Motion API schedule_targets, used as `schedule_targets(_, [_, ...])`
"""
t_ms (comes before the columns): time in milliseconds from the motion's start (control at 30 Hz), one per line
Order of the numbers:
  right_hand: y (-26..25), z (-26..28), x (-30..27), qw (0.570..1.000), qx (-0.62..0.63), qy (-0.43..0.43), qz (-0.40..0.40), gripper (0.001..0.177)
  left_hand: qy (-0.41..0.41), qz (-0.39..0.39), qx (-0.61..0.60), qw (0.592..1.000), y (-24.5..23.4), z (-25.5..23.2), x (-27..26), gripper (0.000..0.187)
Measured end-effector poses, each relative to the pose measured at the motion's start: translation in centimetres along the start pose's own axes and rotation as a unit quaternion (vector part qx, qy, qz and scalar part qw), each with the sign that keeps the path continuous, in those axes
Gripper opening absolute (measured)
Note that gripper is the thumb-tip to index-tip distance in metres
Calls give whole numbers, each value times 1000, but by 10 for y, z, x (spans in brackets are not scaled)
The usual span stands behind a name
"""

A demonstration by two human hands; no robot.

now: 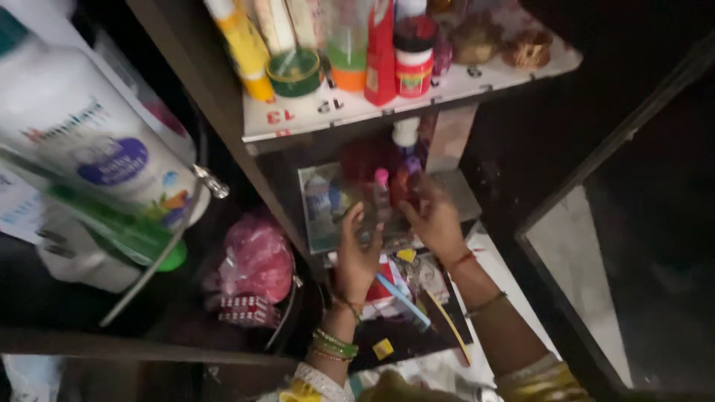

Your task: The person organizes items on a shelf by picking up objects like a small red container, a cloth, and various bottles, and then rearranging them on the shelf.

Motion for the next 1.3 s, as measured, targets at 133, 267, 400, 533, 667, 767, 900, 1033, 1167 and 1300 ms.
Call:
schedule_targets(133, [21,22,23,996,-41,-75,14,25,13,25,45,999,26,3,37,74])
schedule_targets(267, [6,50,17,982,-36,-179,-50,24,78,12,92,993,38,5,51,74])
schedule_targets(400, [-49,89,-10,980,-26,-167,-104,34,48,47,75,995,44,17,51,64])
schedule_targets(533, [-127,164,-17,953,-16,-238,-186,37,94,29,89,991,41,7,53,45])
schedule_targets(667, [-203,237,6,932,153,-254,-208,51,35,43,147,988,44,19,55,37])
schedule_targets(767, [-223,285,66,912,19,-325,-250,49,-55,60,120,989,49,46,46,41])
schedule_targets(900, [-197,298,170,900,-142,-333,-243,45,30,31,30,999,47,46,32,43])
schedule_targets(1033, [-162,254,233,893,-311,-226,-236,50,-25,57,-22,998,37,21,25,41])
schedule_targets(1167, [-158,231,250,898,-334,-167,-232,43,51,57,-22,997,12,-83,29,47])
schedule_targets(1300, [-166,249,234,891,-332,-203,-234,43,54,86,-120,988,1,-200,52,47])
Point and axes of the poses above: each hand's wrist, its own x-axis towards the middle knuckle, its own y-axis out of the palm, z = x × y, the point moved 9 cm from there along x, towards the middle knuckle, and after that the axes turned 9 degrees about -z, right-handed, at the moved point
